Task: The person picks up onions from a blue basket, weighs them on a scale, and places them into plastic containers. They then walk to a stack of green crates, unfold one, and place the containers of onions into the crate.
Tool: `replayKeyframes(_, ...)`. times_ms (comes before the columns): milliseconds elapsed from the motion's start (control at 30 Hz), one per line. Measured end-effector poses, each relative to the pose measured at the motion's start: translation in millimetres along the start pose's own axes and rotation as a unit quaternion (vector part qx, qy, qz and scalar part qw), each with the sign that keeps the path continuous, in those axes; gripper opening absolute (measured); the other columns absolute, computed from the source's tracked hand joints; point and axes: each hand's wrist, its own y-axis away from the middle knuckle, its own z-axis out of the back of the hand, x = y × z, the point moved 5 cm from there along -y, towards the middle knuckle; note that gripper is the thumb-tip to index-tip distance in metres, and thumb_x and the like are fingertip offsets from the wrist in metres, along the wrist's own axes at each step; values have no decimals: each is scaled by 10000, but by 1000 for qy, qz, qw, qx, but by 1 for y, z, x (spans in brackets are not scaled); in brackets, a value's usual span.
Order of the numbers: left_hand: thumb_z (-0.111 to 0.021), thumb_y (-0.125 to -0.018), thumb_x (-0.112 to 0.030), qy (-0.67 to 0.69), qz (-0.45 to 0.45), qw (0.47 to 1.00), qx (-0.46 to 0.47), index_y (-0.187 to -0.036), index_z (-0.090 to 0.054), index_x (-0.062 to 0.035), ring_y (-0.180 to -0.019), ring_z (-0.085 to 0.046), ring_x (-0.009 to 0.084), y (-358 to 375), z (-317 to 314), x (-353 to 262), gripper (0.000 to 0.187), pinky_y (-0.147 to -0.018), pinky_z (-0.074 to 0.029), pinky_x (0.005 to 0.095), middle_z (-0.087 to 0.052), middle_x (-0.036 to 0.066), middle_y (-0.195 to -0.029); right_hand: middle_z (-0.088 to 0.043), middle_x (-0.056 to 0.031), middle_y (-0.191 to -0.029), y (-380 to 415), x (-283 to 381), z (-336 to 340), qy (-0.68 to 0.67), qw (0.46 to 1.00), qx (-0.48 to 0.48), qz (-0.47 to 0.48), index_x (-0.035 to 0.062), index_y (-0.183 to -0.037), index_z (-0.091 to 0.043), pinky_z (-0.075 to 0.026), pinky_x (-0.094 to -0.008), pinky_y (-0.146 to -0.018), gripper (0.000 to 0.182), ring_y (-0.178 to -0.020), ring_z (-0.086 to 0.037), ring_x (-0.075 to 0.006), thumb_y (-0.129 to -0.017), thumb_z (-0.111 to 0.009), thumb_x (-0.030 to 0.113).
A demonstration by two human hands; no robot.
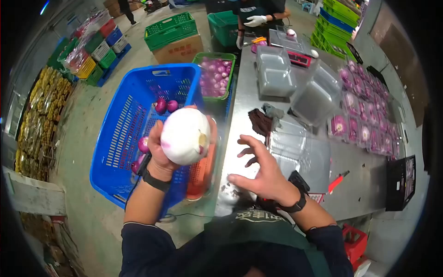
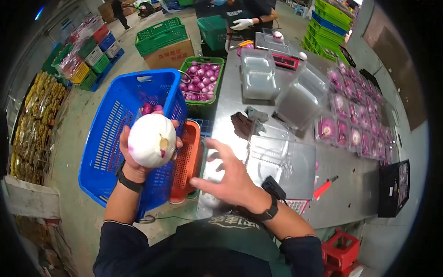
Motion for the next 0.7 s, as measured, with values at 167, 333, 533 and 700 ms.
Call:
replayKeyframes(167,-522,-851,-777,82,40,991,-93,-1492,-425,-86,-1101,-642,488,33,-61,84,947,-758,-639,520,-558,275,-1361,-484,-272,-1407,45,26,8,81,971,-118,190,82,-1528,-394,-559,-453,-945,1014,-1253,-584,-375,-706,-925,350)
replayKeyframes(333,-452,-897,-768,148,79,975,-148,-1455,-489,-111,-1157,-640,379,43,-95,153,863,-875,-583,544,-587,152,-1379,-567,-177,-1289,87,14,34,40,963,-177,199,90,-1325,-632,-579,-387,-869,674,-1126,-621,-301,-734,-911,256)
replayKeyframes(533,-512,-901,-733,159,99,976,-108,-1458,-473,-104,-1148,-650,384,43,-118,206,841,-881,-595,567,-596,178,-1349,-679,-100,-1023,132,4,74,71,938,-223,255,52,-1080,-759,-568,-359,-739,342,-949,-662,-265,-774,-871,158)
replayKeyframes(700,-503,-928,-717,128,118,980,-91,-1480,-456,-97,-1215,-621,366,40,-145,242,832,-939,-572,568,-580,178,-1389,-671,-92,-830,174,19,107,232,881,-289,293,39,-921,-729,-540,-389,-655,160,-721,-662,-302,-799,-818,94)
